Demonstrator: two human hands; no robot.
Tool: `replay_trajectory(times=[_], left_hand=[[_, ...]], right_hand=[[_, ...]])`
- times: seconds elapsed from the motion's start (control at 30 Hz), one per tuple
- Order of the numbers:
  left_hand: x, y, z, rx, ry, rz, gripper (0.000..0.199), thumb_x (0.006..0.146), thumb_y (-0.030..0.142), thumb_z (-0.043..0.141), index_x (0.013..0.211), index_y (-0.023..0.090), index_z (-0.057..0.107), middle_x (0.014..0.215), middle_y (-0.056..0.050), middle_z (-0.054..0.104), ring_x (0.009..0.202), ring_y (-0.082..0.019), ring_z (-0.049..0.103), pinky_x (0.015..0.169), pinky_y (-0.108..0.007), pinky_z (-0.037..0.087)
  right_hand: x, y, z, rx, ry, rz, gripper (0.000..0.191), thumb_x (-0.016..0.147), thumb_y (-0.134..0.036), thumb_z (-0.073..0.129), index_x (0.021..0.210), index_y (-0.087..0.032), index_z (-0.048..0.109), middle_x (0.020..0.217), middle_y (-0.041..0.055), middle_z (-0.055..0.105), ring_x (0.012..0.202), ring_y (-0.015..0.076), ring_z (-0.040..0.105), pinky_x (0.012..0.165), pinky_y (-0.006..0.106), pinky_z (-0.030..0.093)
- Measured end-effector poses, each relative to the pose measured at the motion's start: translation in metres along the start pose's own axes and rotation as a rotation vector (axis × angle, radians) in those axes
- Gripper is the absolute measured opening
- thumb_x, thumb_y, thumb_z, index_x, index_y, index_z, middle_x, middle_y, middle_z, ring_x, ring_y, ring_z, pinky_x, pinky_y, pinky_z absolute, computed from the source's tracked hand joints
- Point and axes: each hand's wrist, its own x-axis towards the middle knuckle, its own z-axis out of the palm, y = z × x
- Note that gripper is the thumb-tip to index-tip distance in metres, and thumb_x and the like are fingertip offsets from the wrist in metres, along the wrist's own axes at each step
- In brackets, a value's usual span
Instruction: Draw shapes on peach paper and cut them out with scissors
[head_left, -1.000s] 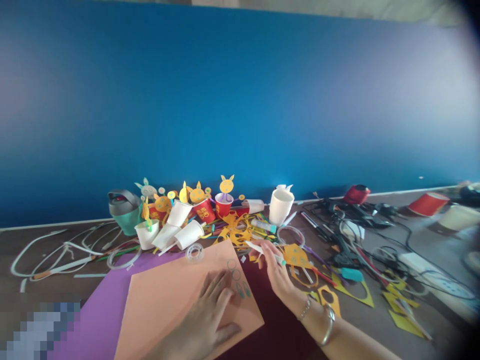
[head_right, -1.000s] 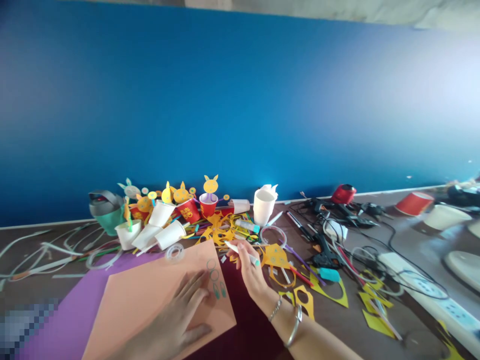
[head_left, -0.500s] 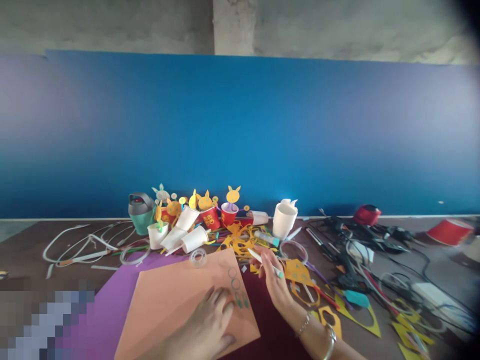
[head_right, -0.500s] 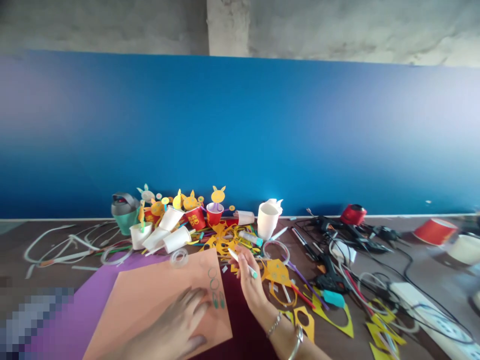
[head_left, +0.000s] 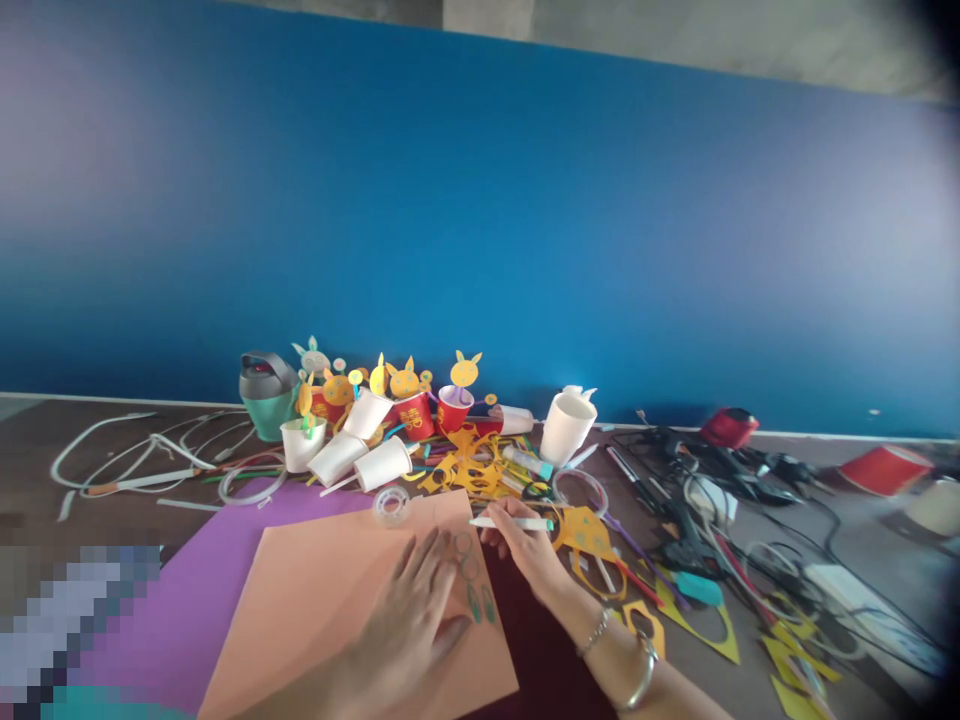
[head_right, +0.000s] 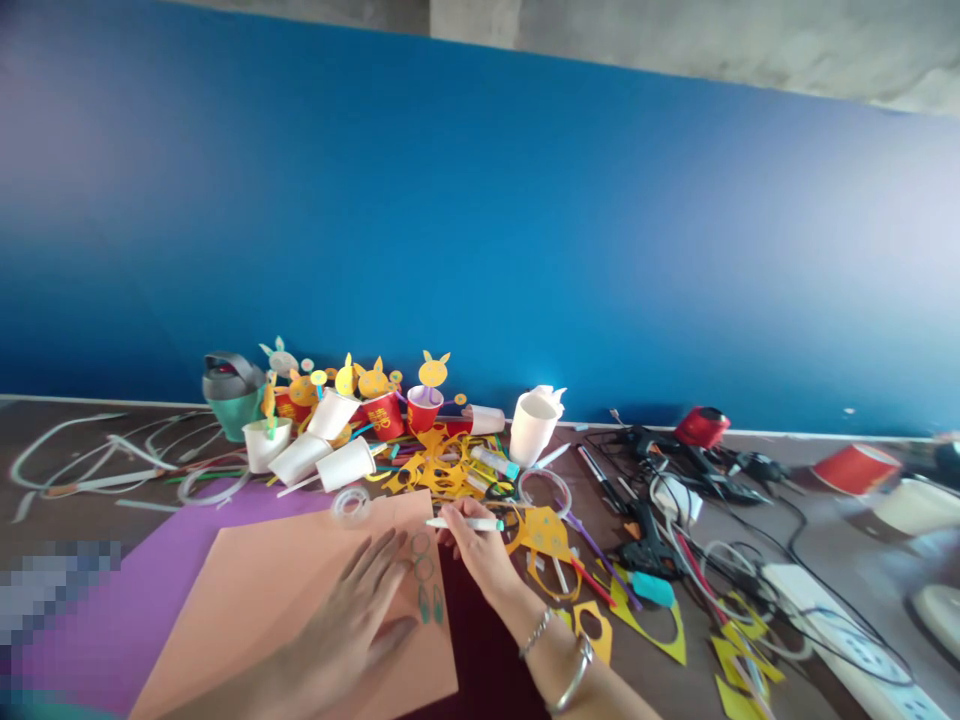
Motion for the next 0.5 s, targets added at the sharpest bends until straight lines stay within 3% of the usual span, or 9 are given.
replay_trajectory(times=[0.2, 0.37, 0.5], left_hand=[[-0.0032, -0.0042, 0.0086, -0.046, 0.032, -0.021, 0.050, 0.083, 0.043, 0.058, 0.119, 0.010, 0.048, 0.129, -0.022, 0.054, 0.121, -0.033, 0.050, 0.097, -0.050, 0.046], [-0.0017, -0.0030, 0.0064, -0.066, 0.050, -0.027, 0.047, 0.083, 0.039, 0.059, 0.119, 0.012, 0.047, 0.129, -0.021, 0.054, 0.122, -0.034, 0.049, 0.096, -0.053, 0.045], [-0.0022, -0.0015, 0.0068, -0.115, 0.039, -0.051, 0.049, 0.081, 0.034, 0.060, 0.122, 0.012, 0.044, 0.130, -0.021, 0.053, 0.123, -0.034, 0.048, 0.098, -0.055, 0.043]], right_hand=[[0.0021, 0.0017, 0.0005, -0.193, 0.025, 0.014, 0.016, 0.075, -0.023, 0.063, 0.064, -0.018, 0.052, 0.051, -0.0045, 0.053, 0.047, 0.0090, 0.043, 0.044, 0.021, 0.030], [0.0028, 0.0017, 0.0029, -0.203, -0.025, 0.047, 0.022, 0.079, -0.032, 0.058, 0.063, -0.019, 0.048, 0.051, -0.0026, 0.057, 0.047, 0.0115, 0.049, 0.045, 0.022, 0.035], [0.0031, -0.0023, 0.0052, -0.297, 0.014, -0.011, 0.018, 0.073, -0.024, 0.059, 0.060, -0.019, 0.047, 0.052, -0.0035, 0.055, 0.049, 0.0111, 0.048, 0.048, 0.022, 0.035]])
